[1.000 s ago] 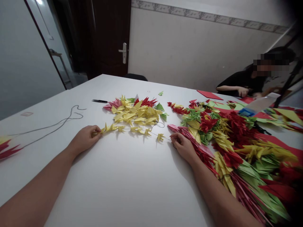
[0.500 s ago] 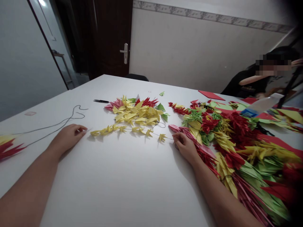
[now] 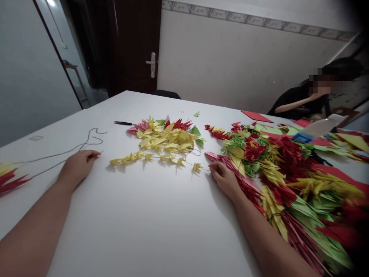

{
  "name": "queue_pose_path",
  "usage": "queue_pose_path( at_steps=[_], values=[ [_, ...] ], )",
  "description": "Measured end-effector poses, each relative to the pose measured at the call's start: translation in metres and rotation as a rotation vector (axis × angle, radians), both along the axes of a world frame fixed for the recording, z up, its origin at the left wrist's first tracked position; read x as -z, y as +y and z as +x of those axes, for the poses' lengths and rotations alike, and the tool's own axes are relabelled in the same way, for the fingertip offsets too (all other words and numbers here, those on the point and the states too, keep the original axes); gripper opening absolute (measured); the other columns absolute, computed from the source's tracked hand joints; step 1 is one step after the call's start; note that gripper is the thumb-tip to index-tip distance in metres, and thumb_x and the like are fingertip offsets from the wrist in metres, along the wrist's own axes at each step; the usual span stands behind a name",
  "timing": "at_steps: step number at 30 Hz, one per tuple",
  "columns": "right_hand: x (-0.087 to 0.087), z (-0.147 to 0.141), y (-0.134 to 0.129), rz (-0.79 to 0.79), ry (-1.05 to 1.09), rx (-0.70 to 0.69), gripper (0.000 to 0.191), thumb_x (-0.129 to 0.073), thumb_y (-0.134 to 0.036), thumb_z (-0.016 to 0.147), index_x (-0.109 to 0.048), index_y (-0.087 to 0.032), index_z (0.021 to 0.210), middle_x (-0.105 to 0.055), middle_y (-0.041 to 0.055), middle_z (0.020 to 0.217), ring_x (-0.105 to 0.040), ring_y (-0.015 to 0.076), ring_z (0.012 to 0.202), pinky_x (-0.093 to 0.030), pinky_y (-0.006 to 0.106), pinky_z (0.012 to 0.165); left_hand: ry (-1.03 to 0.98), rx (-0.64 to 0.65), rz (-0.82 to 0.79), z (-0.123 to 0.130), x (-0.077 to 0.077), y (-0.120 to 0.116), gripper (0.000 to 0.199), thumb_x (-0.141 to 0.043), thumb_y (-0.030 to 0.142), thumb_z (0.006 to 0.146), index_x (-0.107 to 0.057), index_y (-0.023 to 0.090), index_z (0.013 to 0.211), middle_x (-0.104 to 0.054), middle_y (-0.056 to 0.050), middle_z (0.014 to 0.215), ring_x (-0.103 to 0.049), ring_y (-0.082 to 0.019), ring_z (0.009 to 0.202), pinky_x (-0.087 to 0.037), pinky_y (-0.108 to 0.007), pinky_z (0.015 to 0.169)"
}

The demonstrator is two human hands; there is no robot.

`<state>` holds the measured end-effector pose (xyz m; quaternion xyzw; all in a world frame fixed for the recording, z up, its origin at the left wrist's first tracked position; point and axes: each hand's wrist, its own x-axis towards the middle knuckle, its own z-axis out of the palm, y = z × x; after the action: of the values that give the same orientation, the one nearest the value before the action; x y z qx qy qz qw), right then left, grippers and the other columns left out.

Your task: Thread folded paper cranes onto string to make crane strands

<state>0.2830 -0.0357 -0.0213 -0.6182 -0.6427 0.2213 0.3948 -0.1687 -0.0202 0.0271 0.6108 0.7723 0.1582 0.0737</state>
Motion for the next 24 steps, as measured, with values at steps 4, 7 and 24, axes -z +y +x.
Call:
queue_pose_path(
  at_steps=[4,7,24],
  values=[
    [-0.003,-0.002,-0.001,-0.002,-0.018,0.007,0.03,-0.045,-0.04,0.073,-0.054,-0.014,0.086,-0.053,0.0035,0.069,-0.043,0.0113,0.054,-0.034,0.023,0.051,0.03,0.02,0.003,-0.001,-0.001,-0.001,0.033,-0.035,0.027,0.081,-0.057,0.015,0.104,-0.056,-0.006,0.11,-0.051,-0.025,0.1,-0.04,-0.037,0.088],
    [-0.003,-0.002,0.0,0.002,-0.024,0.003,0.03,-0.045,-0.039,0.073,-0.055,-0.014,0.086,-0.053,0.0038,0.069,-0.044,0.0114,0.054,-0.034,0.023,0.05,0.013,0.109,0.165,0.008,-0.001,-0.004,0.036,-0.035,0.029,0.082,-0.054,0.015,0.109,-0.054,-0.008,0.112,-0.049,-0.024,0.105,-0.042,-0.034,0.085],
    [-0.004,-0.004,0.0,0.024,-0.046,0.016,0.029,-0.046,-0.039,0.073,-0.056,-0.014,0.084,-0.055,0.0039,0.068,-0.044,0.0118,0.054,-0.034,0.023,0.051,0.027,0.522,0.043,0.047,0.011,0.009,0.029,-0.039,0.042,0.076,-0.055,0.018,0.082,-0.06,-0.007,0.089,-0.054,-0.02,0.08,-0.04,-0.03,0.069]
  ],
)
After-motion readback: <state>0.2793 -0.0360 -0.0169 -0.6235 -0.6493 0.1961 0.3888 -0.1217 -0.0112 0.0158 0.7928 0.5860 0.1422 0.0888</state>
